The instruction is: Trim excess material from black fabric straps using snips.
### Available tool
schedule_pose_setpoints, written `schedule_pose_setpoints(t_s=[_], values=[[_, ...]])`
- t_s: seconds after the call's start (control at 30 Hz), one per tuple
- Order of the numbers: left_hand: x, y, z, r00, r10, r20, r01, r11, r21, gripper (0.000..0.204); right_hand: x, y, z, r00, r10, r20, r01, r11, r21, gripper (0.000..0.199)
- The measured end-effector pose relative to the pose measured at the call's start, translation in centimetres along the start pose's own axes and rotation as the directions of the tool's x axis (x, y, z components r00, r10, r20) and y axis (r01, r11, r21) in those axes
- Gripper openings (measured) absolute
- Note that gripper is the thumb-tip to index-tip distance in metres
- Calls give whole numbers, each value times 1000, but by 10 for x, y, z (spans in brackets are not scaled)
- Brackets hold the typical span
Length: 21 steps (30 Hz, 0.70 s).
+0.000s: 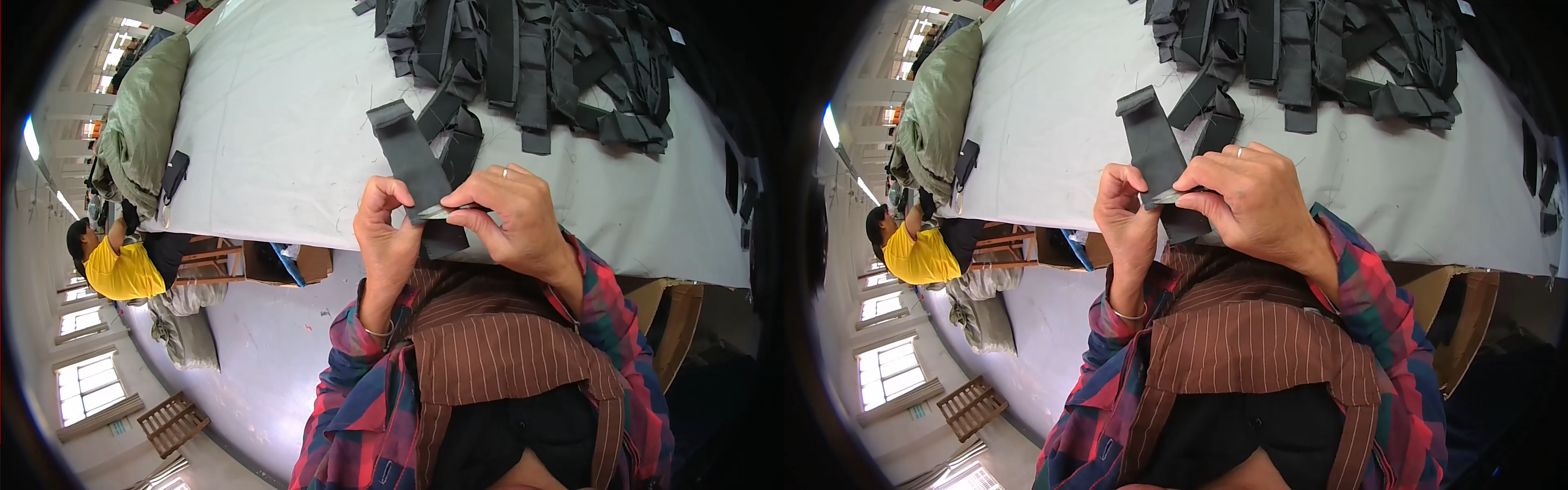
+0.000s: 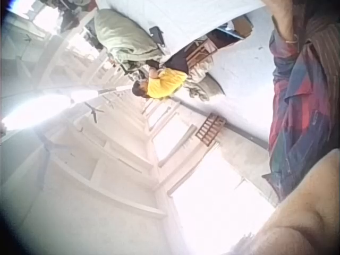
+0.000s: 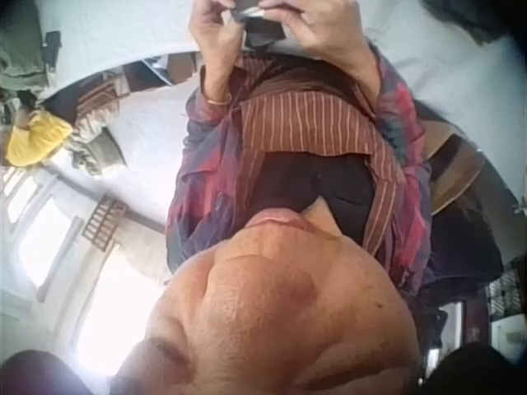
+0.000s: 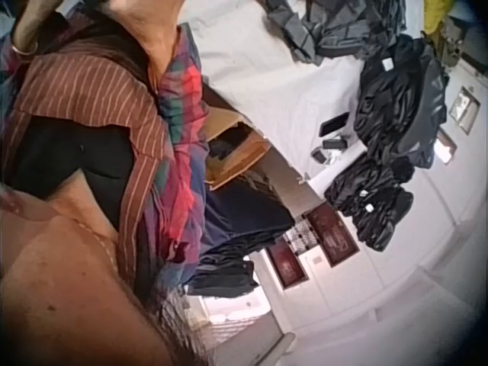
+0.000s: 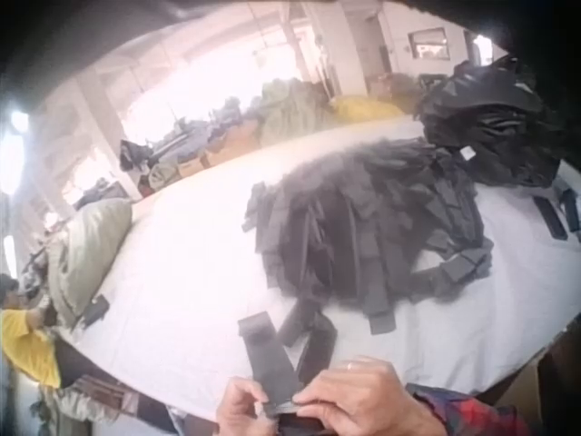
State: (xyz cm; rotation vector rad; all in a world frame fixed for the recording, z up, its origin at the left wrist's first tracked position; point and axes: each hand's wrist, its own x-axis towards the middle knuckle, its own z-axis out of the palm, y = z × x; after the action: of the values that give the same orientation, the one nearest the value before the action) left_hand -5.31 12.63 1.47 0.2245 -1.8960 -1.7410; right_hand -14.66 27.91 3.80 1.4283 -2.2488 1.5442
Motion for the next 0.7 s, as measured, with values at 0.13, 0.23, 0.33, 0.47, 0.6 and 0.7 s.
schedule_pose_setpoints(t_s=[0.13,0.23,0.33,0.47,0.6,0.7], values=[[-2,-6,-1,1000,-21,10,22,999,-31,24,-1,9,1,999,18,-49,-15,998,58,16],[1,-2,1,991,33,131,-37,999,30,24,6,14,0,946,323,34,-309,861,404,21],[-1,-6,2,976,100,195,-140,969,205,29,7,20,1,887,405,220,-461,760,458,23],[4,-12,1,998,55,-4,-54,993,103,43,-5,9,5,911,325,253,-412,736,537,14],[14,-19,-5,1000,5,7,-6,985,175,23,-12,8,14,990,133,36,-138,941,309,16],[1,-16,-1,940,-334,69,340,935,-105,13,-11,12,13,999,27,-23,-25,997,71,19]])
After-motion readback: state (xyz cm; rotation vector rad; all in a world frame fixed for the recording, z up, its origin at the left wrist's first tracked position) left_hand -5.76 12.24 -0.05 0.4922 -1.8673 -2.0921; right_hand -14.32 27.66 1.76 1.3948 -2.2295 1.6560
